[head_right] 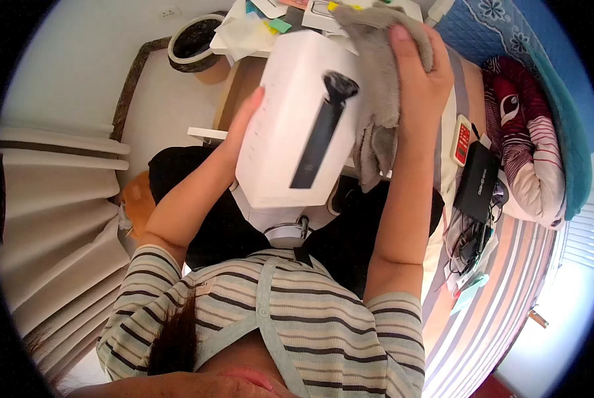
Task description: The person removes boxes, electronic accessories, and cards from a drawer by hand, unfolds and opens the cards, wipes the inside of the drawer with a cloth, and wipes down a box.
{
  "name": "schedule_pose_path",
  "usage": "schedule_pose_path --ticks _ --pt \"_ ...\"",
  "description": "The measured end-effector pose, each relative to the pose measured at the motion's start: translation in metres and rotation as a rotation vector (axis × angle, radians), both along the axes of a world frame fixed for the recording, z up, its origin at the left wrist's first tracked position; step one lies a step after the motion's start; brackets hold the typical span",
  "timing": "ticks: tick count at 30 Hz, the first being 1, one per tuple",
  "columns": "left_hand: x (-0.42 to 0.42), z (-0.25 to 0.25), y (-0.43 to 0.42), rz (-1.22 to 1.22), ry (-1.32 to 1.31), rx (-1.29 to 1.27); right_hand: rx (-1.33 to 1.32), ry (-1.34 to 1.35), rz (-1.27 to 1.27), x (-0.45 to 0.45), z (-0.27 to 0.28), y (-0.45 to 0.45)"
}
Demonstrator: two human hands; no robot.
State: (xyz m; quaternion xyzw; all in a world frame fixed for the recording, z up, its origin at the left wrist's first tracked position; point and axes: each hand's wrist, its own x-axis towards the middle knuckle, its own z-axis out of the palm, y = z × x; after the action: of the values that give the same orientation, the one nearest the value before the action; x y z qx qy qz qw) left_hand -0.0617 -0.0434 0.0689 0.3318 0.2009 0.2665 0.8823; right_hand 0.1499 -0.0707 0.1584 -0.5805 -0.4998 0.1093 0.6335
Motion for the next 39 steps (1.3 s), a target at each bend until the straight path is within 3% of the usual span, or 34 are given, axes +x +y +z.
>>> schedule_pose_path --ticks 2,3,5,7,9,11,13,17,20,23,24,25,26,30,33,38,39 --pt "-0.004 -0.006 0.007 0.031 -0.168 -0.133 0.112 0.469 0.188 0.015 -0.027 0.004" --pt "-0.005 -0.007 0.006 0.042 -0.170 -0.130 0.112 0.469 0.199 0.012 -0.038 0.002" --pt "-0.004 -0.008 0.004 0.095 -0.205 -0.114 0.075 0.733 0.250 0.002 -0.058 -0.012" --pt "-0.004 0.002 0.001 0.128 -0.106 -0.112 0.136 0.766 0.179 -0.039 -0.073 -0.029" --pt "-0.005 0.002 0.001 0.056 -0.078 -0.089 0.137 0.716 0.135 -0.052 -0.075 -0.042" --pt "0.003 0.012 -0.002 0.129 0.183 0.262 0.069 0.594 0.031 -0.047 -0.071 -0.043" --pt "0.005 0.008 0.006 0.116 0.252 0.444 0.066 0.617 -0.016 -0.038 -0.073 -0.040" --pt "0.000 0.007 0.008 0.207 0.255 0.563 -0.003 0.278 -0.159 -0.042 -0.086 -0.038" --pt "-0.003 0.005 0.009 0.201 0.287 0.589 -0.032 0.176 -0.186 -0.048 -0.090 -0.039" --pt "-0.004 0.004 0.011 0.259 0.272 0.506 0.050 -0.029 -0.194 -0.065 -0.100 -0.046" --pt "-0.006 0.003 0.016 0.287 0.188 0.326 0.136 -0.173 -0.189 -0.073 -0.103 -0.053" --pt "-0.009 0.001 0.021 0.314 0.104 0.145 0.046 -0.422 -0.151 -0.083 -0.095 -0.067" --pt "-0.013 -0.006 0.027 0.299 -0.002 -0.035 0.066 -0.471 -0.061 -0.090 -0.094 -0.078" --pt "-0.020 -0.006 0.027 0.275 -0.005 -0.033 0.197 -0.583 0.072 -0.088 -0.087 -0.083" --pt "-0.021 -0.009 0.020 0.113 -0.054 -0.135 0.200 -0.688 0.070 -0.065 -0.054 -0.066" --pt "-0.020 -0.016 0.012 0.005 -0.070 -0.244 0.294 -0.454 -0.116 -0.014 -0.035 -0.017" --pt "-0.021 -0.016 0.011 -0.006 -0.105 -0.280 0.178 0.084 0.090 -0.007 -0.036 -0.011"
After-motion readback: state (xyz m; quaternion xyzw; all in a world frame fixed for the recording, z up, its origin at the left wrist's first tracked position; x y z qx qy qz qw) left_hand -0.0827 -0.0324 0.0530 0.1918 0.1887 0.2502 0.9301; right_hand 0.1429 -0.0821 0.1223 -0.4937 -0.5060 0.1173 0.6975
